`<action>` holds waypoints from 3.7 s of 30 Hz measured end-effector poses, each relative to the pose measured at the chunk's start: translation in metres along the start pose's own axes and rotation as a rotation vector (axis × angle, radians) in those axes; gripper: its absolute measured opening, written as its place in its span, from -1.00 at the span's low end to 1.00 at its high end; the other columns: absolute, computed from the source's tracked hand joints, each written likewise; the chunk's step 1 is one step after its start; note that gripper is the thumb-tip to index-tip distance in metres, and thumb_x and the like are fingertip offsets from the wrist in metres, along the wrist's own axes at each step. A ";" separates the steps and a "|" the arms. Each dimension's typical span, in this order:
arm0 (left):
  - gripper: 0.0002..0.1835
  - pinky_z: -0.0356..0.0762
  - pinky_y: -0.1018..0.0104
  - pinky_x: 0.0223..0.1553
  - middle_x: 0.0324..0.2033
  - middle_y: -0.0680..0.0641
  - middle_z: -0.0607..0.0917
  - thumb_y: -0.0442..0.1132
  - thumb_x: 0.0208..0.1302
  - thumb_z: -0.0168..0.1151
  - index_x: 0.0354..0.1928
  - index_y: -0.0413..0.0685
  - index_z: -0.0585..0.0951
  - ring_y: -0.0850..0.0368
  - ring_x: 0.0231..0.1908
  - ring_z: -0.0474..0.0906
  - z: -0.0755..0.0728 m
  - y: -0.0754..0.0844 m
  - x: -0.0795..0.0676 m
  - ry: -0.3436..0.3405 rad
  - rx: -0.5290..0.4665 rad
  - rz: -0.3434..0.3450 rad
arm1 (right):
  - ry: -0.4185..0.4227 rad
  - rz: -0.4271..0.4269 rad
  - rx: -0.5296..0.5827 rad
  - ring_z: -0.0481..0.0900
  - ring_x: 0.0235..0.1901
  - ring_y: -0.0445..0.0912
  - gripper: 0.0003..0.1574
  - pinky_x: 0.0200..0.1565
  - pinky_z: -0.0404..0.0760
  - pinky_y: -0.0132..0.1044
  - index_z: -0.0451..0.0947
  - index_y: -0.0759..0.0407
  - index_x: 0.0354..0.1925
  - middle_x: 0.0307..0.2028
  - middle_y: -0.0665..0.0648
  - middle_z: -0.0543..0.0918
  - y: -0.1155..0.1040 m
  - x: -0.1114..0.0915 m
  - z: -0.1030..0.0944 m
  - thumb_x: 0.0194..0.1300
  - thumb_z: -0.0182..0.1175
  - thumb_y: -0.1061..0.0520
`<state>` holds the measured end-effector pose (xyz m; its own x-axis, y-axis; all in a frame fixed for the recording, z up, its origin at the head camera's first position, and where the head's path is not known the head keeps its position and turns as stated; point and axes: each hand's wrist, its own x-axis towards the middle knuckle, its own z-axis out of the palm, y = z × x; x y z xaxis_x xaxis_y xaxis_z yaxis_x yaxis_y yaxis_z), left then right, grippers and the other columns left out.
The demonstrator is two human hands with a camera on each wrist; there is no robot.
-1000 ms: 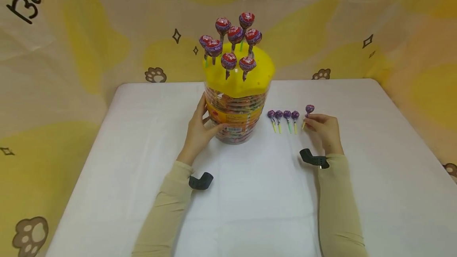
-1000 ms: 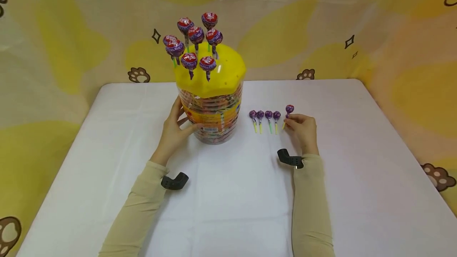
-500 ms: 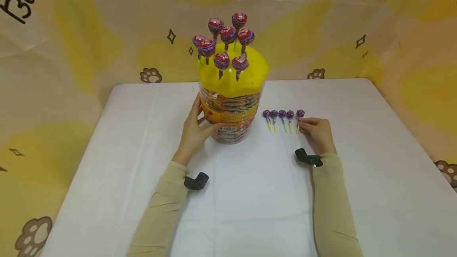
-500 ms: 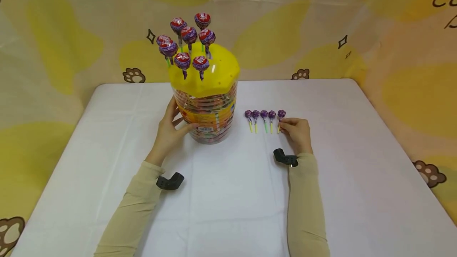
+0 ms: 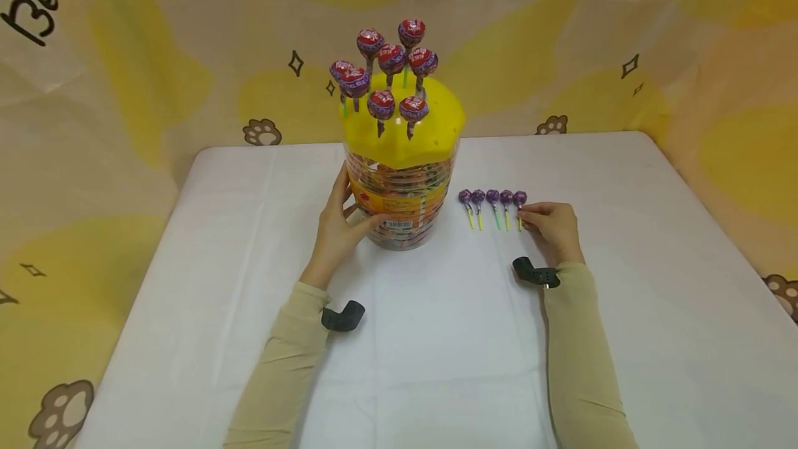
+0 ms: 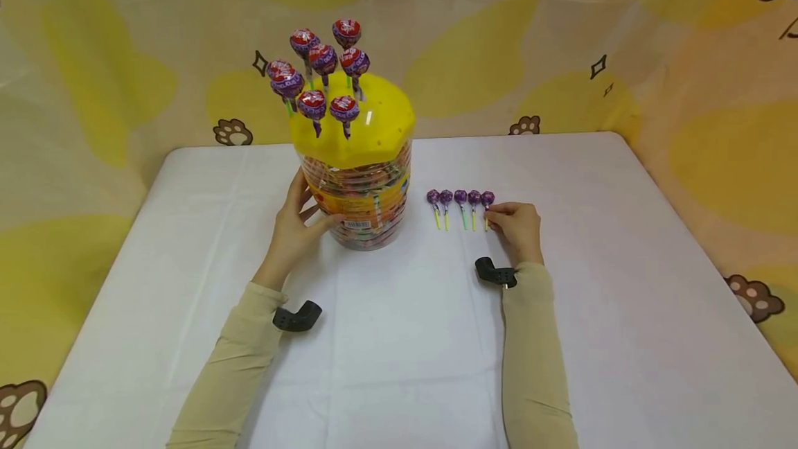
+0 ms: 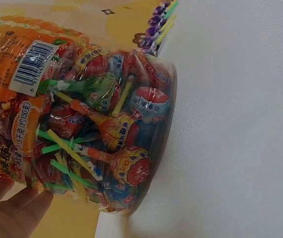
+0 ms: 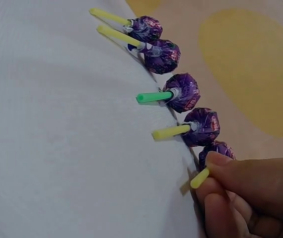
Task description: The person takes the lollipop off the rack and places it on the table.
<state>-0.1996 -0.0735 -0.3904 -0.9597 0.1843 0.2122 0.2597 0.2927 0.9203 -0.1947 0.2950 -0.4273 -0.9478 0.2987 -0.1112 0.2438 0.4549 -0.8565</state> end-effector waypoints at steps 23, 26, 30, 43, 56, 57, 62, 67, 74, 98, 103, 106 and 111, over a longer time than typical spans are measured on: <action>0.06 0.30 0.07 0.25 0.44 -0.05 0.06 -0.21 0.11 0.40 0.50 0.07 -0.11 -0.08 0.35 0.12 0.000 -0.002 -0.002 0.009 0.009 0.020 | 0.045 -0.633 0.547 0.66 -0.31 -0.02 -0.76 -0.17 0.65 -0.34 0.67 0.38 -0.19 -0.29 0.17 0.71 -0.171 -0.078 0.015 0.13 0.34 0.31; 0.06 0.30 0.06 0.25 0.44 -0.04 0.06 -0.21 0.11 0.40 0.50 0.09 -0.11 -0.07 0.35 0.13 0.000 -0.002 -0.002 0.009 0.008 0.011 | 0.017 -0.719 0.509 0.66 -0.30 0.00 -0.76 -0.14 0.65 -0.29 0.66 0.40 -0.19 -0.27 0.20 0.70 -0.191 -0.085 0.027 0.12 0.33 0.35; 0.06 0.30 0.06 0.25 0.44 -0.04 0.05 -0.23 0.11 0.40 0.49 0.07 -0.11 -0.08 0.35 0.13 0.001 -0.002 -0.002 0.009 0.004 0.013 | -0.022 -0.783 0.495 0.67 -0.31 -0.01 -0.75 -0.14 0.65 -0.25 0.63 0.48 -0.18 -0.31 0.19 0.70 -0.206 -0.089 0.041 0.10 0.30 0.42; 0.05 0.29 0.08 0.26 0.44 -0.04 0.05 -0.21 0.12 0.39 0.50 0.08 -0.12 -0.06 0.35 0.13 -0.002 0.002 -0.002 -0.002 0.020 0.000 | 0.077 -0.928 0.414 0.65 -0.40 -0.11 -0.78 -0.24 0.67 -0.27 0.62 0.51 -0.27 -0.37 0.28 0.68 -0.224 -0.094 0.066 0.04 0.36 0.41; 0.04 0.27 0.06 0.27 0.44 -0.03 0.05 -0.21 0.14 0.38 0.50 0.09 -0.12 -0.06 0.36 0.11 -0.001 0.001 -0.002 -0.011 0.010 -0.022 | 0.141 -0.939 0.432 0.65 -0.41 -0.12 -0.84 -0.24 0.67 -0.26 0.62 0.51 -0.31 -0.37 0.29 0.69 -0.227 -0.097 0.067 0.07 0.33 0.41; 0.04 0.27 0.07 0.27 0.44 -0.03 0.05 -0.21 0.14 0.38 0.50 0.09 -0.12 -0.05 0.36 0.12 -0.001 0.000 -0.002 -0.010 0.012 -0.022 | 0.141 -0.938 0.443 0.66 -0.40 -0.10 -0.83 -0.23 0.67 -0.25 0.62 0.51 -0.31 -0.37 0.29 0.69 -0.227 -0.096 0.067 0.08 0.33 0.41; 0.04 0.28 0.06 0.26 0.44 -0.04 0.04 -0.20 0.14 0.37 0.50 0.08 -0.13 -0.06 0.36 0.11 -0.001 0.000 0.000 -0.013 0.018 -0.011 | 0.124 -0.888 0.530 0.66 -0.36 -0.02 -0.82 -0.17 0.66 -0.22 0.61 0.51 -0.28 -0.34 0.22 0.69 -0.224 -0.096 0.062 0.11 0.31 0.38; 0.05 0.28 0.08 0.27 0.44 -0.04 0.05 -0.20 0.13 0.39 0.50 0.08 -0.12 -0.06 0.36 0.12 -0.002 -0.001 0.000 -0.004 0.014 -0.016 | 0.087 -0.812 0.629 0.63 -0.36 0.03 -0.89 -0.18 0.65 -0.25 0.65 0.39 -0.31 -0.34 0.21 0.68 -0.219 -0.097 0.057 0.10 0.32 0.39; 0.05 0.30 0.07 0.26 0.43 -0.06 0.07 -0.21 0.12 0.39 0.50 0.06 -0.12 -0.08 0.35 0.12 -0.003 -0.001 -0.002 0.003 0.009 -0.004 | 0.073 -0.724 0.702 0.64 -0.33 0.03 -0.84 -0.16 0.65 -0.25 0.70 0.27 -0.30 -0.31 0.23 0.68 -0.205 -0.096 0.050 0.09 0.31 0.42; 0.06 0.29 0.08 0.26 0.44 -0.06 0.04 -0.22 0.11 0.41 0.49 0.01 -0.11 -0.07 0.35 0.12 -0.001 0.001 -0.001 0.002 0.022 0.007 | 0.132 -0.593 0.770 0.58 -0.54 -0.06 -0.85 -0.33 0.63 -0.33 0.59 0.57 -0.41 -0.48 0.18 0.68 -0.144 -0.077 0.018 0.07 0.32 0.42; 0.06 0.29 0.07 0.26 0.44 -0.06 0.04 -0.21 0.12 0.40 0.49 0.02 -0.12 -0.08 0.36 0.11 -0.001 0.002 -0.001 0.001 0.022 0.004 | 0.129 -0.583 0.813 0.59 -0.53 -0.05 -0.95 -0.35 0.65 -0.34 0.60 0.55 -0.43 -0.45 0.18 0.68 -0.142 -0.075 0.013 0.06 0.29 0.49; 0.06 0.29 0.07 0.26 0.44 -0.07 0.04 -0.22 0.11 0.40 0.49 0.01 -0.12 -0.08 0.36 0.12 -0.001 0.003 -0.001 0.002 0.028 0.007 | 0.135 -0.572 0.817 0.59 -0.52 -0.06 -0.97 -0.35 0.66 -0.34 0.60 0.53 -0.43 -0.45 0.17 0.69 -0.142 -0.075 0.011 0.06 0.26 0.52; 0.06 0.28 0.07 0.26 0.44 -0.08 0.04 -0.23 0.12 0.39 0.49 0.00 -0.12 -0.09 0.36 0.12 -0.001 0.003 -0.001 -0.001 0.027 0.007 | 0.152 -0.563 0.776 0.60 -0.49 -0.05 -0.97 -0.33 0.65 -0.34 0.63 0.48 -0.41 -0.42 0.19 0.69 -0.139 -0.074 0.007 0.08 0.29 0.46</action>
<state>-0.1975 -0.0738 -0.3877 -0.9576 0.1877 0.2184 0.2695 0.3163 0.9096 -0.1602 0.2033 -0.3036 -0.8344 0.3364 0.4366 -0.4925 -0.0996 -0.8646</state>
